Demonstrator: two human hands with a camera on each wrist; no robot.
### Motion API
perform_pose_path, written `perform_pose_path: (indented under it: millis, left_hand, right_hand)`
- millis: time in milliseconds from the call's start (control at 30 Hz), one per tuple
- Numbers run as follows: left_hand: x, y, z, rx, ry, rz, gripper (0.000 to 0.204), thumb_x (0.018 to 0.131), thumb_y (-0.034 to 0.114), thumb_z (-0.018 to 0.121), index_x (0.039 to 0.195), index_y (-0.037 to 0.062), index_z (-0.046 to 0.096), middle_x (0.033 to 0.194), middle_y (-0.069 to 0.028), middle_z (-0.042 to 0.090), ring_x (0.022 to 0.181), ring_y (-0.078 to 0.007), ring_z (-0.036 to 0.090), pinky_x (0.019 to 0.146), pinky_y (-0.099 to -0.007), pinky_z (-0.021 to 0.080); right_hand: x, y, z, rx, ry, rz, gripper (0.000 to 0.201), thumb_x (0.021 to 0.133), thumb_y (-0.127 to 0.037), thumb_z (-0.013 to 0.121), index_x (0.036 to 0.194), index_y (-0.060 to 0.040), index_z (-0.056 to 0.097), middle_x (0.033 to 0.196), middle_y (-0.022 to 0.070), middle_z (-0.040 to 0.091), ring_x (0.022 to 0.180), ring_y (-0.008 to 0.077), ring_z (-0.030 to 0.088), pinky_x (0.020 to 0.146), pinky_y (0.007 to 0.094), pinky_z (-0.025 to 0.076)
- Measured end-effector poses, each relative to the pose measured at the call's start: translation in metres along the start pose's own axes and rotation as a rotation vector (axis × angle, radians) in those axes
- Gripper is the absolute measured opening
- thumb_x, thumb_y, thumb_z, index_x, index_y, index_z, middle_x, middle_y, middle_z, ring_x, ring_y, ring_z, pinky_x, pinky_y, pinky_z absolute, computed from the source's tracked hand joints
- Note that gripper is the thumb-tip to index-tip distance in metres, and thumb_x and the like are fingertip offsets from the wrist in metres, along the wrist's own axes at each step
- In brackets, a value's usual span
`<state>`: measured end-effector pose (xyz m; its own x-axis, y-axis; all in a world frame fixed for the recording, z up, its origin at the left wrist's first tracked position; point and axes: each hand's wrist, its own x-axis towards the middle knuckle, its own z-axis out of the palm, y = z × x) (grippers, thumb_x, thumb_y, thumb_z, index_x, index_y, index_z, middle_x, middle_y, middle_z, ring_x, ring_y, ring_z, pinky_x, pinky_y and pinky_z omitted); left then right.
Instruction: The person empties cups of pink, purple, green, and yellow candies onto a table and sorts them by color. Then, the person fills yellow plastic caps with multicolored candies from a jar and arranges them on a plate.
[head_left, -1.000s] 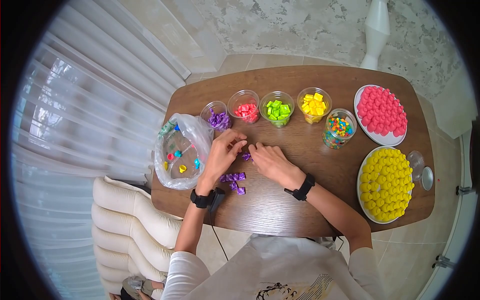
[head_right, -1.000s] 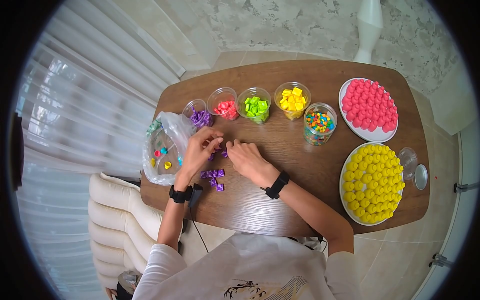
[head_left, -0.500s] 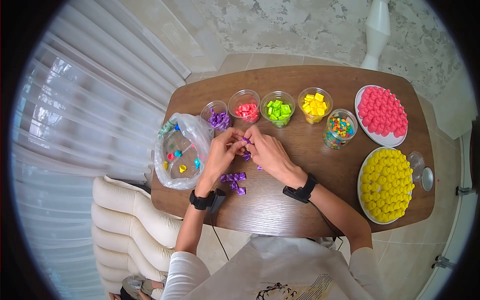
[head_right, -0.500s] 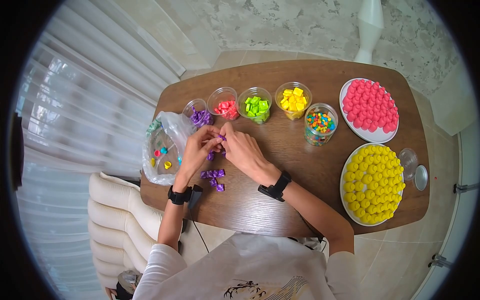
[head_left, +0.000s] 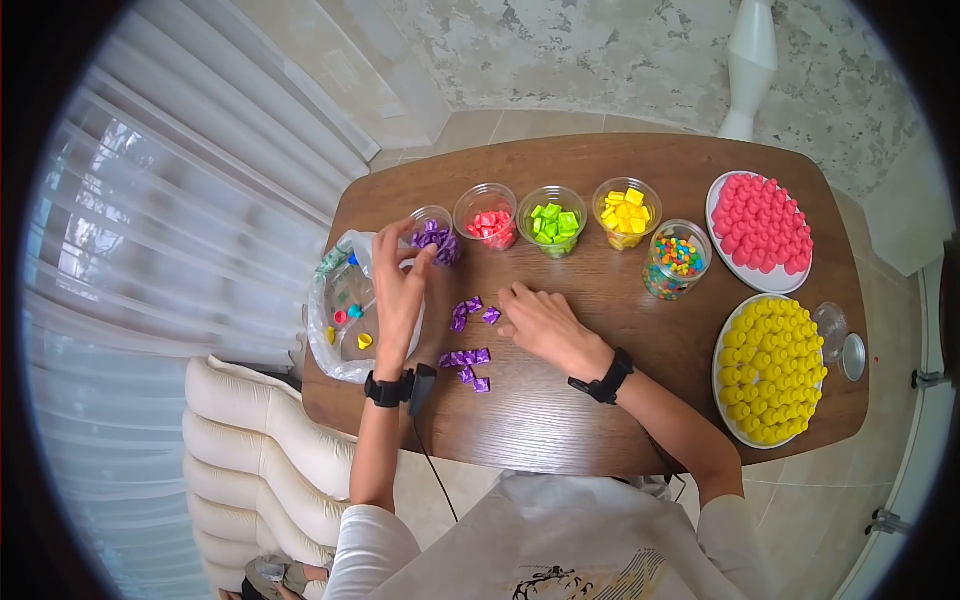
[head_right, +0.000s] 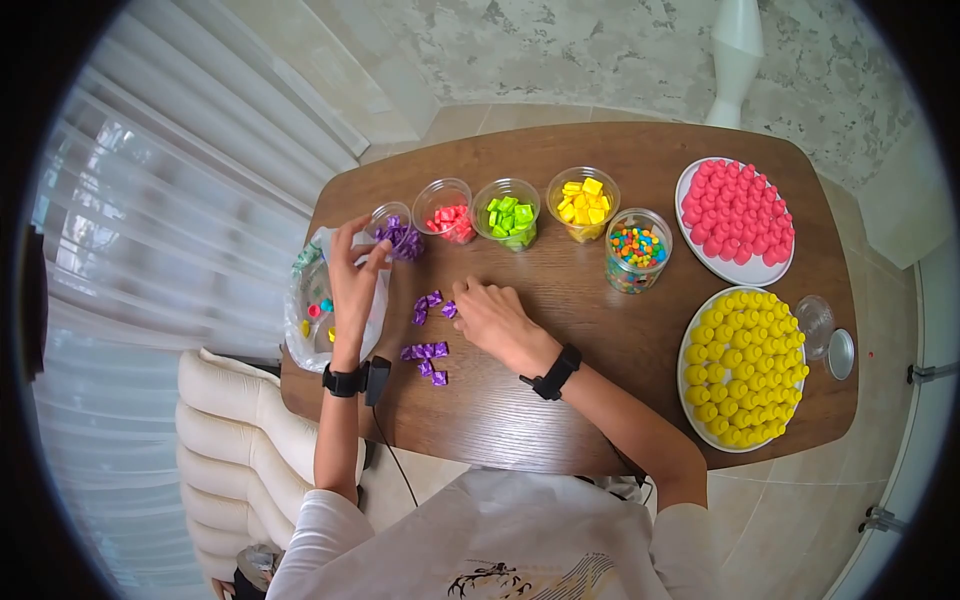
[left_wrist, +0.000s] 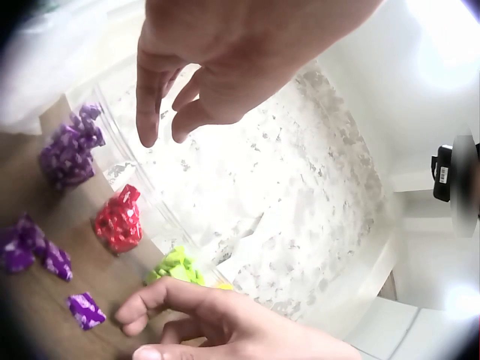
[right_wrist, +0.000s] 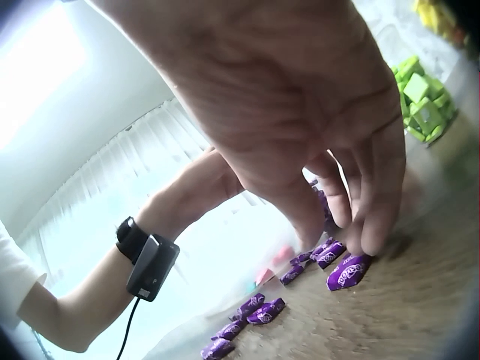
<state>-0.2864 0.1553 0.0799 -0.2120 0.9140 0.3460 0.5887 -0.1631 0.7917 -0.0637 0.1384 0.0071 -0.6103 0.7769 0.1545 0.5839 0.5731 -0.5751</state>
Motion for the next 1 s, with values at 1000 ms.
perform_pose_path:
  millis: [1000]
  left_hand:
    - [-0.038, 0.015, 0.023, -0.005, -0.513, -0.061, 0.020, 0.098, 0.005, 0.069, 0.116, -0.0014, 0.071, 0.105, -0.0071, 0.070, 0.084, -0.0136, 0.070, 0.070, -0.0279, 0.058]
  right_hand:
    - [0.003, 0.012, 0.008, 0.046, 0.064, -0.011, 0.032, 0.088, -0.004, 0.071, 0.111, 0.0013, 0.051, 0.106, 0.0238, 0.062, 0.099, 0.0433, 0.067, 0.081, 0.0524, 0.056]
